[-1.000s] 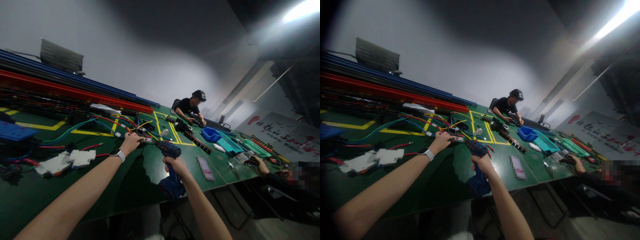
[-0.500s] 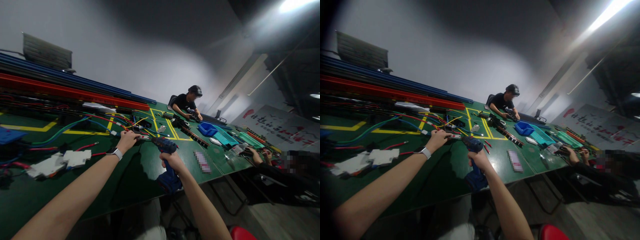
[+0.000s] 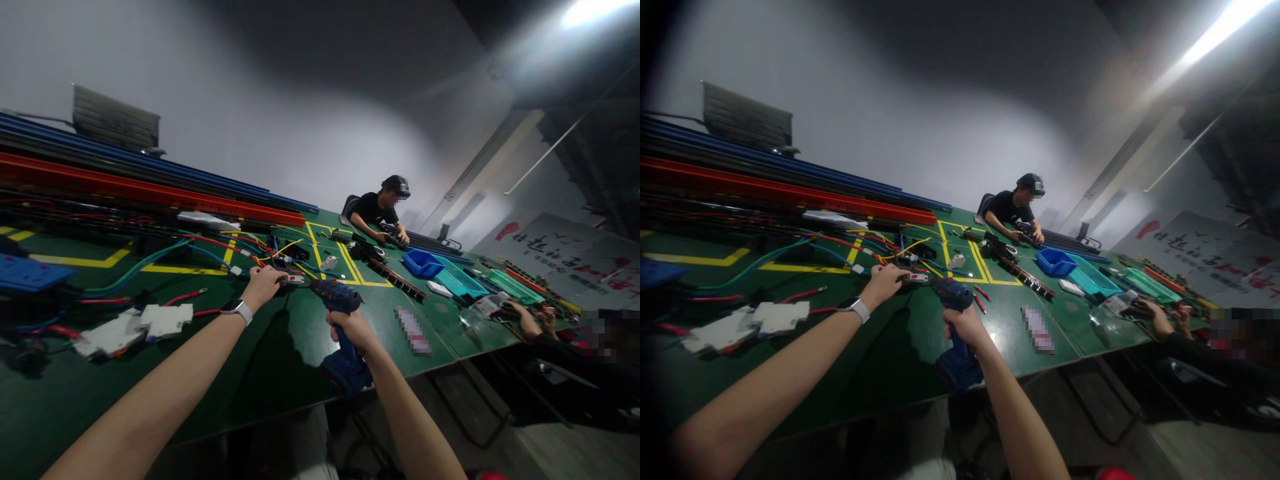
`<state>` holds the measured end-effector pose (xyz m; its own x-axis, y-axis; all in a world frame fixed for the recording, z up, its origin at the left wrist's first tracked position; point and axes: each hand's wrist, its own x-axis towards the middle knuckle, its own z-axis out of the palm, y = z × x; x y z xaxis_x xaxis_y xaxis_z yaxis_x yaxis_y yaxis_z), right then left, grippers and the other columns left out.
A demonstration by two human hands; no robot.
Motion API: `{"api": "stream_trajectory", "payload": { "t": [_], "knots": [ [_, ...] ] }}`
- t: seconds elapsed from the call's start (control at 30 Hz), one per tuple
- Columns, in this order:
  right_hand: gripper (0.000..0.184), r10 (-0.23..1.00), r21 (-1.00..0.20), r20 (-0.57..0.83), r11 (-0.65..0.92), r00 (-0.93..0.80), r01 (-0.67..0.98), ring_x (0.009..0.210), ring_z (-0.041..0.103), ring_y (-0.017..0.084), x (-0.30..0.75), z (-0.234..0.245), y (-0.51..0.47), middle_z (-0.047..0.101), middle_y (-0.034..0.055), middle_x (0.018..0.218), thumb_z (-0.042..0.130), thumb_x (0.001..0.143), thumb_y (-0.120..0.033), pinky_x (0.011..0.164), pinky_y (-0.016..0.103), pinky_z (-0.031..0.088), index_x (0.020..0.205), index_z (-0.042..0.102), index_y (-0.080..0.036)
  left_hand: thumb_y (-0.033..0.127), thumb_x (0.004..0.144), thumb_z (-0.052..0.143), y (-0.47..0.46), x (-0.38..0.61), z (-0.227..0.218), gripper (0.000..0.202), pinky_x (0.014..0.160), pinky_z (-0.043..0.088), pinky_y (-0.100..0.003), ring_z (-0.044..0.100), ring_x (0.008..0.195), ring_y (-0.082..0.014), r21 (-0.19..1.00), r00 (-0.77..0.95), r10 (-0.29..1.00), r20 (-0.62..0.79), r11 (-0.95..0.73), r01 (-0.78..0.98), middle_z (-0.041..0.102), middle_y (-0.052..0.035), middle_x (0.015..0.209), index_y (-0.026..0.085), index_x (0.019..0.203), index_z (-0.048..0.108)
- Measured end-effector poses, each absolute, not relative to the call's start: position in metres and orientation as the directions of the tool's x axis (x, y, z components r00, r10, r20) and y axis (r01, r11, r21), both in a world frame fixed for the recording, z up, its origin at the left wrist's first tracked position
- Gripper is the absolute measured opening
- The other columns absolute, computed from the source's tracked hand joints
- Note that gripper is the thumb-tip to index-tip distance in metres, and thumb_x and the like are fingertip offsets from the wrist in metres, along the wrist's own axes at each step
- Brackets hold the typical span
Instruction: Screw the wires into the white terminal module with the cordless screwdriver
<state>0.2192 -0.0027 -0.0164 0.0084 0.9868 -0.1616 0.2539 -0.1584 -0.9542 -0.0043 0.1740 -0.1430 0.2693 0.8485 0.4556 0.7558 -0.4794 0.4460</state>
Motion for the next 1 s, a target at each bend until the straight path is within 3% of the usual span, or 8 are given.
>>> {"api": "stream_trajectory", "payload": {
  "t": [0.2,0.43,1.0],
  "knots": [
    [0.009,0.985,-0.939,-0.171,-0.168,0.017,0.301,0.037,0.048,0.011,0.2190,-0.0140,-0.0041,0.048,-0.0057,0.045,0.059,0.063,-0.022,0.040,0.022,0.034,0.070,0.053,-0.019,0.020,0.086,0.054,0.1761,-0.0044,-0.1461,0.034,0.097,0.026,-0.046,0.057,0.110,-0.0254,0.440,0.281,0.846,0.453,-0.486,0.755,0.074,-0.0043,0.115,0.034,0.111,0.073],
    [0.011,0.981,-0.950,-0.195,-0.192,0.014,0.247,0.040,0.051,0.013,0.2212,-0.0166,-0.0022,0.048,-0.0058,0.046,0.059,0.062,-0.021,0.039,0.022,0.036,0.071,0.052,-0.019,0.023,0.087,0.054,0.1784,-0.0054,-0.1472,0.035,0.097,0.027,-0.045,0.058,0.111,-0.0254,0.444,0.285,0.852,0.439,-0.481,0.756,0.073,-0.0061,0.114,0.034,0.115,0.072],
    [0.014,0.991,-0.961,-0.135,-0.127,-0.014,0.244,0.039,0.052,0.011,0.2268,-0.0237,0.0002,0.051,-0.0055,0.055,0.061,0.064,-0.020,0.038,0.021,0.034,0.075,0.053,-0.019,0.021,0.085,0.051,0.1704,-0.0035,-0.1372,0.039,0.099,0.029,-0.046,0.056,0.111,-0.0264,0.437,0.292,0.858,0.421,-0.475,0.764,0.073,-0.0070,0.116,0.033,0.116,0.071]
  ]
}}
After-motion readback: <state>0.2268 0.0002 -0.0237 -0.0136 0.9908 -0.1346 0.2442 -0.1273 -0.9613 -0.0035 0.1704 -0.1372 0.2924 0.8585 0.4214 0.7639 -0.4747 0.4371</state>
